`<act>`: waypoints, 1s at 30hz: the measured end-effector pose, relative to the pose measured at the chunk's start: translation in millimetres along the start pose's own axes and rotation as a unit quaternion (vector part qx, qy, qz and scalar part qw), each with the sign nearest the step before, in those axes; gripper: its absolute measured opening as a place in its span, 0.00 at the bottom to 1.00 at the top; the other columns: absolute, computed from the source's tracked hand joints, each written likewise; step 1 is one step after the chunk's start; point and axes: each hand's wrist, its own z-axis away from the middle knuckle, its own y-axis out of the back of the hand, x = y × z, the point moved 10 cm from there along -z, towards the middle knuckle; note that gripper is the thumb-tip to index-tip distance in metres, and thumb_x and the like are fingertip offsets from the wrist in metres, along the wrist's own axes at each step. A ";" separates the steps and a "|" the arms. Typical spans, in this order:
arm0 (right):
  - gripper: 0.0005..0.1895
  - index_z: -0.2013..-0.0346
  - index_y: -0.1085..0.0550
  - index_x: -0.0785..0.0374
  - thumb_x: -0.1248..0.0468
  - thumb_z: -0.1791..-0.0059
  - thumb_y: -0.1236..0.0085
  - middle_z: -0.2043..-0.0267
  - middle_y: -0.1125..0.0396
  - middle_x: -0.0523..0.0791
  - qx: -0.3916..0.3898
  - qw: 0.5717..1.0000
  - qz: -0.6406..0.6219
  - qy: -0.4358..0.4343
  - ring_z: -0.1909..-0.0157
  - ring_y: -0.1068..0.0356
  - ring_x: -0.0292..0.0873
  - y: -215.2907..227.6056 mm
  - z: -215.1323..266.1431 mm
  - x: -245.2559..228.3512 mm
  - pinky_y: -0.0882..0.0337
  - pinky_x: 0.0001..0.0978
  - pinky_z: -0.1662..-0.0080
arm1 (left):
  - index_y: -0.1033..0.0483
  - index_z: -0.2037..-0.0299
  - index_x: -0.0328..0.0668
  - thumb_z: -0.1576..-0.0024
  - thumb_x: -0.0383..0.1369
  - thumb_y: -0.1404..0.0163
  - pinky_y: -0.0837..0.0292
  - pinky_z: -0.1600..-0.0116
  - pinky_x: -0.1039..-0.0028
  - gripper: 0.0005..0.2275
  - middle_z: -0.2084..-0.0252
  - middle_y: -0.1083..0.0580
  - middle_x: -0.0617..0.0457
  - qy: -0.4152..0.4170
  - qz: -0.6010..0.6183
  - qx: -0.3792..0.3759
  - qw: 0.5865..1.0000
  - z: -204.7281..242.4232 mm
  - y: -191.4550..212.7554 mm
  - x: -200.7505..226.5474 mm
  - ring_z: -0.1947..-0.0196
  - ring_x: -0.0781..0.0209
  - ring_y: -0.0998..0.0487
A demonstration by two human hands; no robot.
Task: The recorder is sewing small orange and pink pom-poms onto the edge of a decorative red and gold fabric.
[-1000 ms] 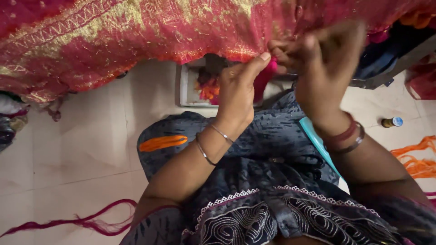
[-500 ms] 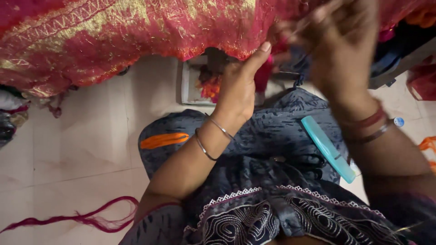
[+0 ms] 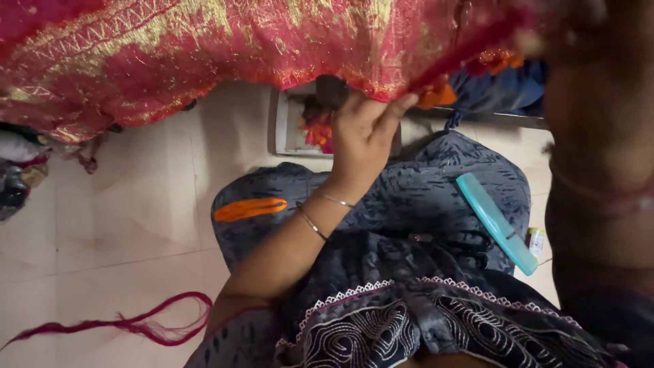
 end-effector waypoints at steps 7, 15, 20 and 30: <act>0.17 0.50 0.35 0.62 0.51 0.42 0.50 0.61 0.26 0.55 0.046 0.993 -0.042 -0.100 0.59 0.21 0.57 -202.0 93.4 -11.7 0.24 0.44 0.67 | 0.23 0.49 0.43 0.37 0.22 0.47 0.29 0.46 0.60 0.09 0.53 0.25 0.42 -0.218 -0.140 -0.036 0.965 5.7 3.2 52.0 0.52 0.41 0.25; 0.23 0.48 0.31 0.67 0.47 0.39 0.49 0.48 0.30 0.50 0.048 0.998 0.041 -0.016 0.47 0.27 0.46 -242.5 72.5 38.9 0.25 0.38 0.44 | 0.21 0.51 0.33 0.29 0.30 0.57 0.40 0.70 0.79 0.10 0.70 0.29 0.62 0.281 0.302 -0.077 0.908 33.2 -31.6 -69.1 0.74 0.75 0.35; 0.21 0.47 0.30 0.64 0.47 0.39 0.47 0.56 0.30 0.44 0.072 0.969 -0.189 -0.138 0.55 0.30 0.40 -244.2 17.5 74.0 0.29 0.33 0.51 | 0.22 0.52 0.34 0.29 0.30 0.56 0.36 0.64 0.78 0.09 0.69 0.27 0.58 0.191 0.144 -0.047 0.970 34.3 -21.5 -65.4 0.71 0.72 0.32; 0.07 0.54 0.28 0.63 0.61 0.39 0.48 0.60 0.31 0.41 0.161 0.966 -0.181 -0.094 0.58 0.32 0.35 -247.8 10.6 85.5 0.31 0.29 0.54 | 0.23 0.50 0.36 0.30 0.33 0.51 0.26 0.52 0.72 0.09 0.56 0.23 0.50 -0.042 -0.060 -0.011 0.997 14.8 17.5 -4.2 0.56 0.63 0.23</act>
